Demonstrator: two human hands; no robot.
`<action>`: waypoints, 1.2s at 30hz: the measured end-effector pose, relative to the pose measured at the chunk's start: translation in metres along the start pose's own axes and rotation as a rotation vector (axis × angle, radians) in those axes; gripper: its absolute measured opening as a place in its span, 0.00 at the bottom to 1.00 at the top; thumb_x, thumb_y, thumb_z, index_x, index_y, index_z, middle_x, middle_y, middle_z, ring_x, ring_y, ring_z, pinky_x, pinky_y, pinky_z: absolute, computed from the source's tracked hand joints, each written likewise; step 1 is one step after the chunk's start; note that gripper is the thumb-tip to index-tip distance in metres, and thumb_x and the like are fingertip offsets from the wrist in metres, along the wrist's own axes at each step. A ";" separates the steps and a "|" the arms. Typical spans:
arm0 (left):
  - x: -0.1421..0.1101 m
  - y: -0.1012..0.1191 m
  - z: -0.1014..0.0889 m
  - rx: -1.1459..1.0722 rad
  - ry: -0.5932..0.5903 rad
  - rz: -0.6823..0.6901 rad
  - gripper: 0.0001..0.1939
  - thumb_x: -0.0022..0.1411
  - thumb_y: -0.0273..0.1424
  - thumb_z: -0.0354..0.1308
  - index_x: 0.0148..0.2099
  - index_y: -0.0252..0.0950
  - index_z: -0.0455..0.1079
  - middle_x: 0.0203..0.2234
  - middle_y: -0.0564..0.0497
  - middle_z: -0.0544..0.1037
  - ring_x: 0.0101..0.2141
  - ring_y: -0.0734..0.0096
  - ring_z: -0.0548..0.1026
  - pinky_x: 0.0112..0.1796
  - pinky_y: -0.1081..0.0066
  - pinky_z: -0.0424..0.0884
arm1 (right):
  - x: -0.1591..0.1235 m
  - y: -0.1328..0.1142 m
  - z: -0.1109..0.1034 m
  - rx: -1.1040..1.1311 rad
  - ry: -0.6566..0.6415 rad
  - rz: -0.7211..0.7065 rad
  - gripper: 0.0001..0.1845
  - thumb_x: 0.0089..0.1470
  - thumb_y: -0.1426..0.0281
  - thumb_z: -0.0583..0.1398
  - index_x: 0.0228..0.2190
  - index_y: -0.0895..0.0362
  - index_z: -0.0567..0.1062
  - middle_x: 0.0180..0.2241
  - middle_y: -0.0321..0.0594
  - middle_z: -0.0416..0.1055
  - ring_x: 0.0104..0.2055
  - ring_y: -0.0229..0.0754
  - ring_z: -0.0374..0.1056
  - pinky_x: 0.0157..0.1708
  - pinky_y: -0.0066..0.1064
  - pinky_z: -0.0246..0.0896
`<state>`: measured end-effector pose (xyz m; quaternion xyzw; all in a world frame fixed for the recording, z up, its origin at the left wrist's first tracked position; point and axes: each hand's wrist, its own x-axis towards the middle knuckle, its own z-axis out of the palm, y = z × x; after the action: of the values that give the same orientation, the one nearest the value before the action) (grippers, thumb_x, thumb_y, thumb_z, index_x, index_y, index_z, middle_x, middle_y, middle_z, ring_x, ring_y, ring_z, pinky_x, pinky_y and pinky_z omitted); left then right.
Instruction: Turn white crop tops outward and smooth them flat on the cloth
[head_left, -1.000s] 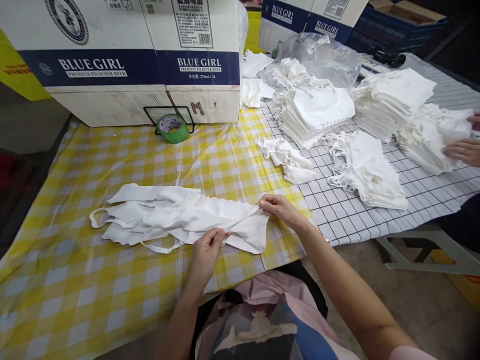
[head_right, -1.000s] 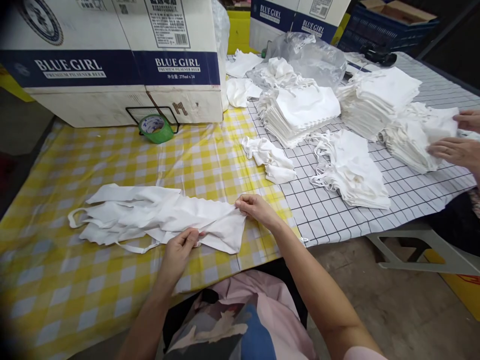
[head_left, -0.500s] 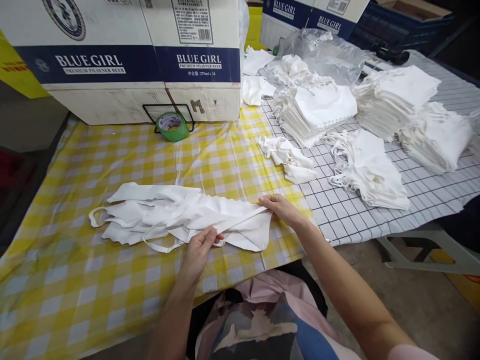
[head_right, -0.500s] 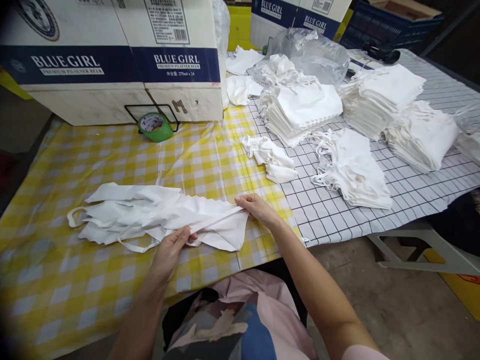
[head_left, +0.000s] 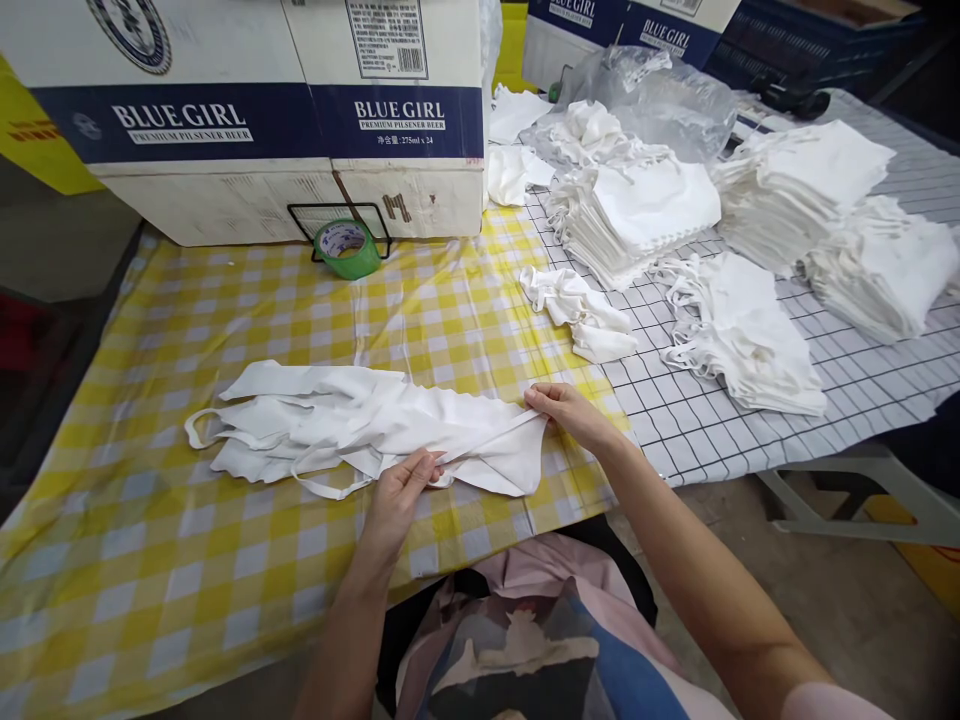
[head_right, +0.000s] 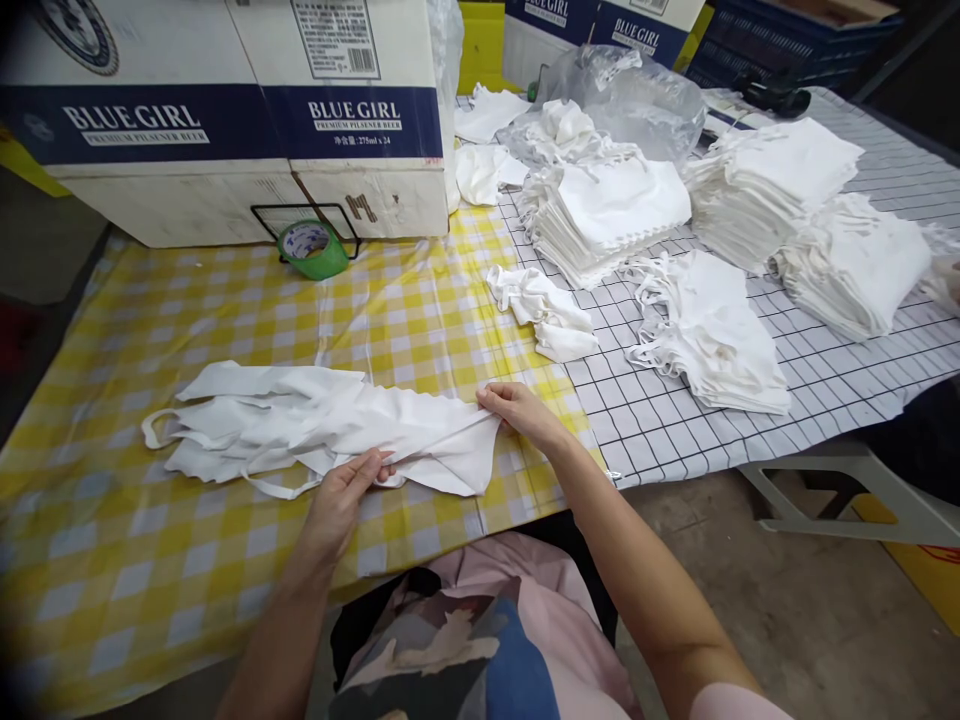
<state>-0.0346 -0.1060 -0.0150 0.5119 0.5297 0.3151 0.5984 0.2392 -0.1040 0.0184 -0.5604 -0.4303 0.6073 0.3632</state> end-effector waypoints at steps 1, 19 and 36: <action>0.000 0.001 0.000 -0.008 -0.004 0.004 0.15 0.57 0.41 0.54 0.27 0.36 0.71 0.25 0.51 0.73 0.36 0.66 0.71 0.44 0.68 0.64 | -0.001 -0.002 -0.001 -0.013 -0.015 -0.004 0.19 0.51 0.53 0.56 0.23 0.56 0.65 0.20 0.30 0.54 0.21 0.32 0.48 0.20 0.26 0.42; -0.040 0.023 -0.007 0.405 -0.329 0.140 0.14 0.60 0.36 0.52 0.46 0.43 0.72 0.40 0.50 0.78 0.41 0.65 0.74 0.44 0.67 0.68 | -0.002 0.024 0.025 -0.201 0.352 -0.153 0.12 0.55 0.61 0.51 0.24 0.53 0.58 0.19 0.31 0.56 0.21 0.36 0.54 0.20 0.28 0.49; -0.001 0.006 -0.099 1.014 0.460 0.106 0.18 0.57 0.37 0.50 0.49 0.38 0.66 0.28 0.52 0.71 0.29 0.65 0.70 0.35 0.67 0.65 | -0.033 0.026 0.024 -0.390 0.590 -0.207 0.12 0.57 0.61 0.49 0.34 0.55 0.67 0.33 0.39 0.68 0.32 0.40 0.62 0.31 0.31 0.56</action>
<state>-0.1287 -0.0778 -0.0009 0.6797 0.7054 0.1540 0.1295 0.2204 -0.1467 0.0068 -0.7237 -0.4690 0.2862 0.4175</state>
